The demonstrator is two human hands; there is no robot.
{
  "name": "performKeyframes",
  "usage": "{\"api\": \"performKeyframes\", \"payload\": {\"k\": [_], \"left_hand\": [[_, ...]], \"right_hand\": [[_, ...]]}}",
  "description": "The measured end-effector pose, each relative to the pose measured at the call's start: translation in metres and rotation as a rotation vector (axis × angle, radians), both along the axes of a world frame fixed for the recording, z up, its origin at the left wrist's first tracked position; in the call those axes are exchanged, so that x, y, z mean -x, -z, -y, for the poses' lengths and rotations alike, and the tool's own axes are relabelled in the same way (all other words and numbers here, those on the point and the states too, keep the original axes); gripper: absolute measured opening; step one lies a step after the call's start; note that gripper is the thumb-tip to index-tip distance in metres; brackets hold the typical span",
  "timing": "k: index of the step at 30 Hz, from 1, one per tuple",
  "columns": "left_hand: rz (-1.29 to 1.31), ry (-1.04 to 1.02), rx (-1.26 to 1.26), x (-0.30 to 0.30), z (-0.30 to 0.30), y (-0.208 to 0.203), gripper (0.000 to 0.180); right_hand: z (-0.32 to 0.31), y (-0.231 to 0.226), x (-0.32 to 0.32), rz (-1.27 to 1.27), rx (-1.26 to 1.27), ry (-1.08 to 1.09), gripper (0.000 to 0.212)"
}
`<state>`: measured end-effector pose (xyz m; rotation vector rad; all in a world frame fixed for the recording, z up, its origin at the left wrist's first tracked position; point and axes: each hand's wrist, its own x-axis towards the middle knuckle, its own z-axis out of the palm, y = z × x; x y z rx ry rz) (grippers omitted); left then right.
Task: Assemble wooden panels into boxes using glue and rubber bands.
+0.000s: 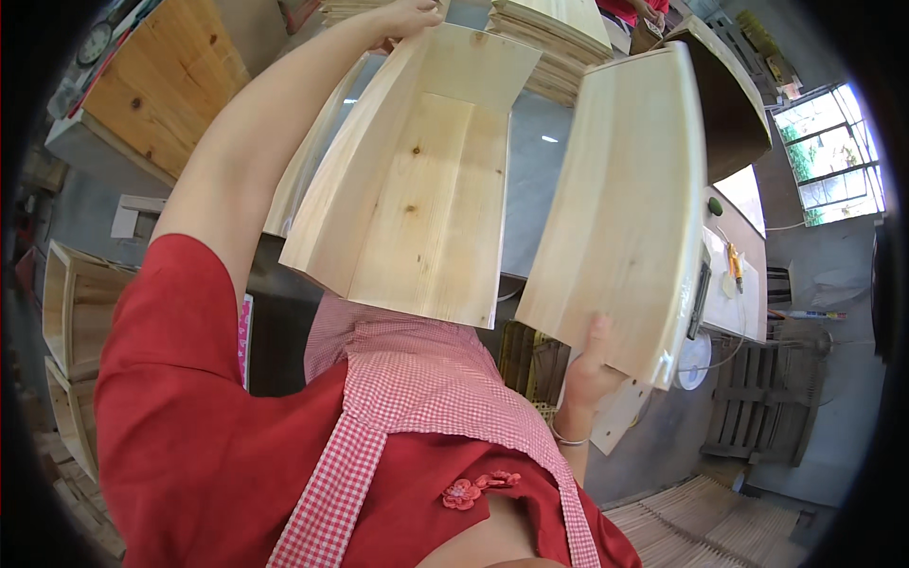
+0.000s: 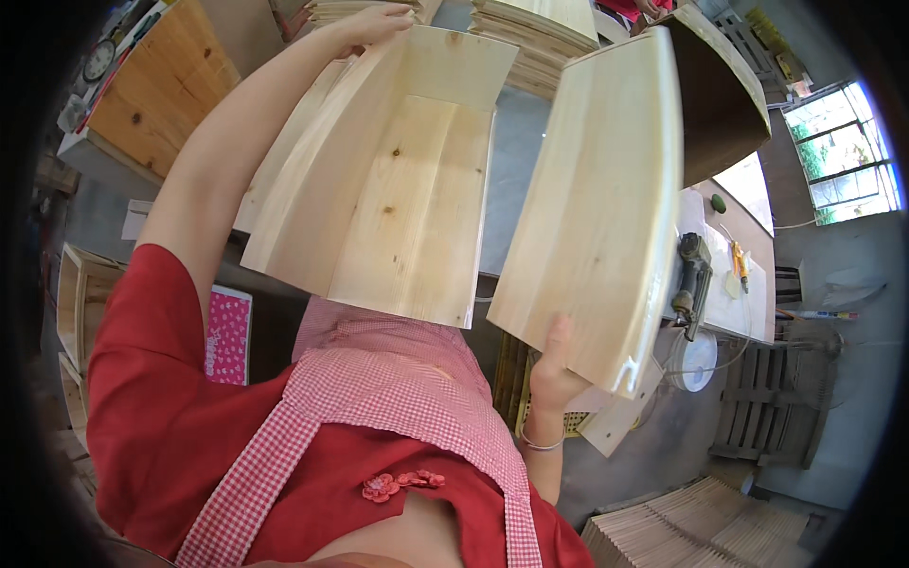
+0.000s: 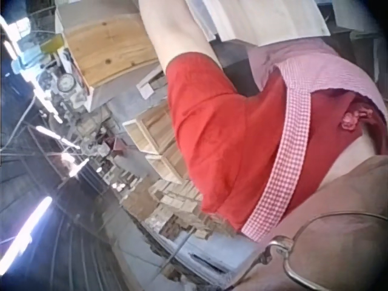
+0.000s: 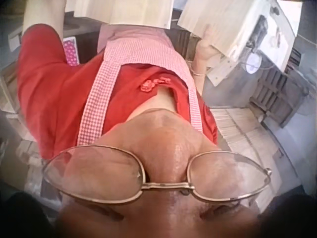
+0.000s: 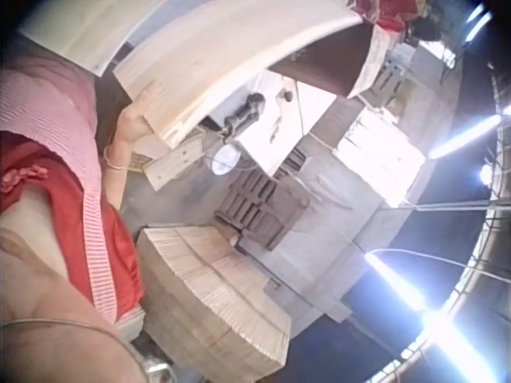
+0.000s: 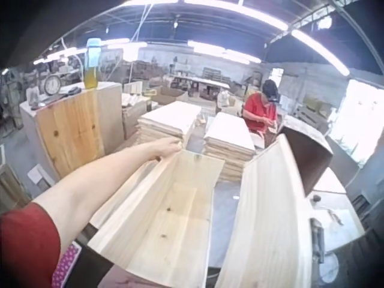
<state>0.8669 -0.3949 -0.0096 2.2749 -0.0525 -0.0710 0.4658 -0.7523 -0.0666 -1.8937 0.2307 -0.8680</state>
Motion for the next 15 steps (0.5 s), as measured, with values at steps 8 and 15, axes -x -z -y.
{"api": "performKeyframes", "payload": {"k": [8, 15], "left_hand": [[0.235, 0.32, -0.395, -0.095, -0.007, 0.051, 0.052], [0.325, 0.376, -0.642, -0.147, -0.004, 0.082, 0.034]], "right_hand": [[-0.01, 0.006, -0.021, -0.165, -0.028, -0.228, 0.034], [-0.022, 0.006, -0.021, -0.266, 0.092, -0.27, 0.028]]}}
